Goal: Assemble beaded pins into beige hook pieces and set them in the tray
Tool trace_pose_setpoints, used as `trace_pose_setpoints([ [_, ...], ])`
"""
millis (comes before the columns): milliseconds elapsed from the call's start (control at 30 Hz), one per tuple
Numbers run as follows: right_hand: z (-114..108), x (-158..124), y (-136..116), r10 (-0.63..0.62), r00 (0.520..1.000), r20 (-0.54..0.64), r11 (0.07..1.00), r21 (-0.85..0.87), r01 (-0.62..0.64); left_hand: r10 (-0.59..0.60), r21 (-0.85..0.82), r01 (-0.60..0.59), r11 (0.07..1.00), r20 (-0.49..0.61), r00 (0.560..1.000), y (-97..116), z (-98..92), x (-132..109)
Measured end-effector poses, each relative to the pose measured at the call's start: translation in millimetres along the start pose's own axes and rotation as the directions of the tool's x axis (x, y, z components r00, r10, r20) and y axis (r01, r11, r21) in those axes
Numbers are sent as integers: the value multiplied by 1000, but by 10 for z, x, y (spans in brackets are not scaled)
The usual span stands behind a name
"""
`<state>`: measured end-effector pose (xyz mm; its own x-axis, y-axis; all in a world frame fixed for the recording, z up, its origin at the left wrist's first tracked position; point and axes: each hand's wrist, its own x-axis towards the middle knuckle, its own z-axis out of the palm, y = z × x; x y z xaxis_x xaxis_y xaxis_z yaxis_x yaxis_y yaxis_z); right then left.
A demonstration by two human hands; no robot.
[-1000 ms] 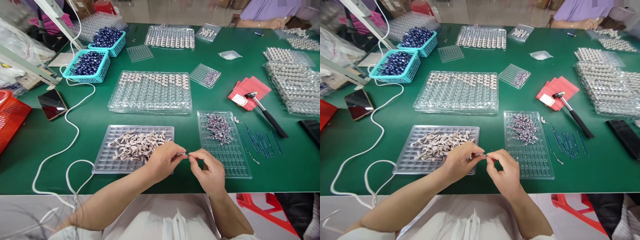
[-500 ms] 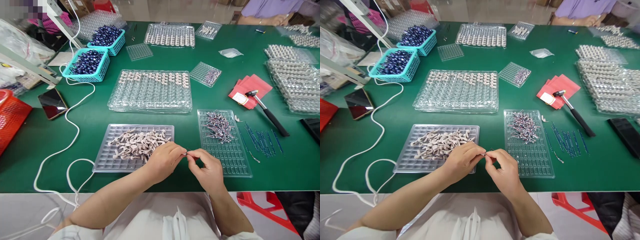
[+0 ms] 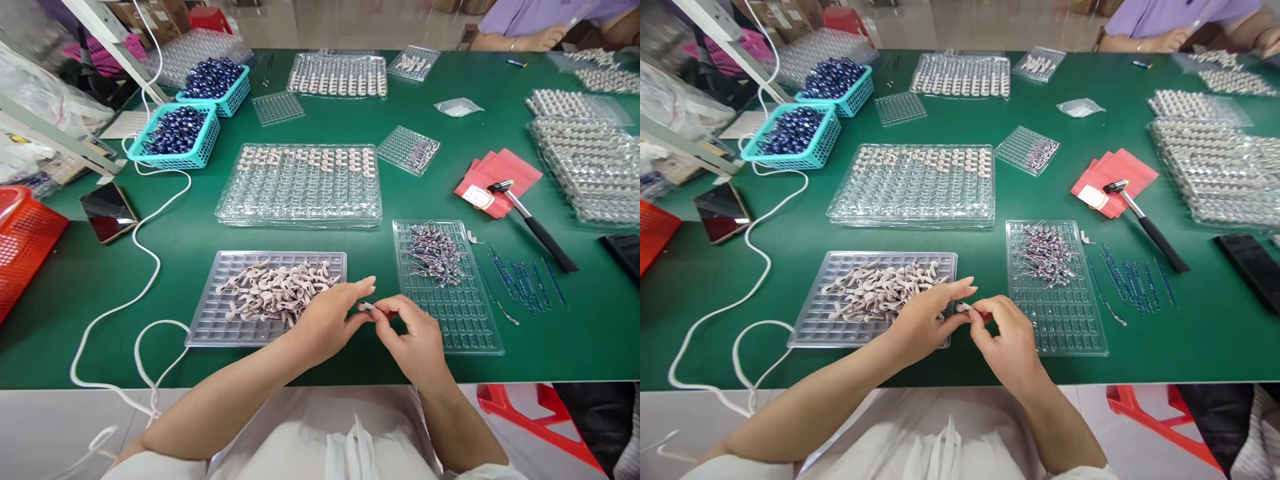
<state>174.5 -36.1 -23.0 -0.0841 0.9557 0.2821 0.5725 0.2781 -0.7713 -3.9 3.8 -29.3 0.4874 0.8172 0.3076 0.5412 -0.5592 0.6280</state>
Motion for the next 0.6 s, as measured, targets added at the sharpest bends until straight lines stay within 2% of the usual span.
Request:
trace_pose_setpoints([
  [100,-36,3,18,34,999,-27,999,7,-34,-136,-232,157,960,105,985,22,-111,67],
  [233,-53,-23,47,4,1000,-26,995,100,-2,-183,-423,239,874,168,969,47,-199,117],
  [400,-67,-65,62,46,999,-22,965,260,-39,-240,-515,268,814,121,963,85,-224,120],
  [600,-78,-64,54,38,997,-72,967,254,-19,-214,-526,236,817,103,971,85,-218,105],
])
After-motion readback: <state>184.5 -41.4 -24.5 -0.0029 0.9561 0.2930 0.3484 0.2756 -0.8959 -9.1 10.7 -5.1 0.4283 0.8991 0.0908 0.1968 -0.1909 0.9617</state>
